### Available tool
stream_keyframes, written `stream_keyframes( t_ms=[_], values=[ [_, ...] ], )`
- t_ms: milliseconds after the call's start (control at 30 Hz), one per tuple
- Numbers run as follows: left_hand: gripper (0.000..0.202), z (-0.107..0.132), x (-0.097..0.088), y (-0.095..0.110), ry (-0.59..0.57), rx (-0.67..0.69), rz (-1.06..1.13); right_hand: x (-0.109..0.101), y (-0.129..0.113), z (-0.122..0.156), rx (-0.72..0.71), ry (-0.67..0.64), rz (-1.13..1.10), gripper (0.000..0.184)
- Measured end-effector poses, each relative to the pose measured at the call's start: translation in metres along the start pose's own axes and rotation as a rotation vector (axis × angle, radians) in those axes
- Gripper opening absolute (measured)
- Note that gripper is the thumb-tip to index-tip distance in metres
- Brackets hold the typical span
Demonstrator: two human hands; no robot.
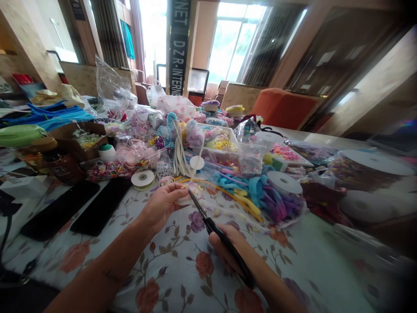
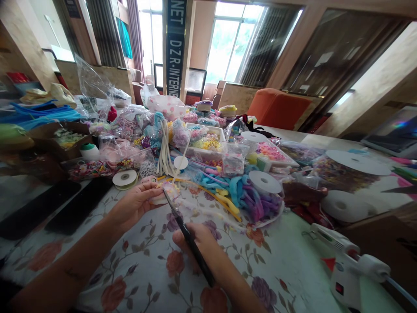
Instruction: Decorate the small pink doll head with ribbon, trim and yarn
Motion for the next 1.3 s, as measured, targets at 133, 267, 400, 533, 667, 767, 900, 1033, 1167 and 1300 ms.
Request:
stream_keyframes(
  t_ms=[133,267,400,533,667,767,900,1033,1167,1300],
  values=[
    [0.023,0.000,0.000,0.000,0.001,-0.002,0.001,0.001,0.001,-0.001,-0.001,0.032,-0.020,0.059],
    [0.026,0.001,-0.001,-0.001,-0.026,-0.005,-0.011,0.003,0.005,-0.002,0.007,0.016,-0.073,0.054],
    [0.028,0.001,0.000,0.000,-0.037,0.007,-0.019,0.005,0.004,-0.001,0.033,0.021,-0.127,0.049],
    [0.027,0.000,0.001,0.000,-0.065,0.006,-0.016,0.006,-0.008,0.003,0.052,0.027,-0.174,0.041],
    [0.026,0.000,0.002,0.000,-0.088,0.012,-0.018,0.006,-0.017,0.008,0.059,0.053,-0.188,0.034],
    [0.025,0.000,0.002,0.000,-0.101,0.013,-0.023,0.007,-0.016,0.008,0.042,0.025,-0.189,0.033],
    [0.023,0.000,0.003,0.001,-0.120,0.007,-0.040,0.007,-0.011,0.007,0.026,0.027,-0.164,0.035],
    [0.022,0.000,0.003,0.001,-0.126,0.005,-0.041,0.007,-0.011,0.006,0.020,0.038,-0.155,0.035],
    [0.021,-0.001,0.002,0.002,-0.129,0.005,-0.031,0.007,-0.010,0.006,0.059,0.054,-0.160,0.035],
    [0.020,0.000,0.003,0.003,-0.125,0.002,-0.023,0.003,-0.005,0.004,0.068,0.077,-0.122,0.039]
  ],
)
Point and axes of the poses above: each hand's wrist, its own z-axis away from the middle knuckle, its own x-axis out of the palm, y = z × x, the point moved 5 cm from there along -z, towards the middle knuckle, and after that the axes turned 10 degrees about z, right-handed, at the moved point
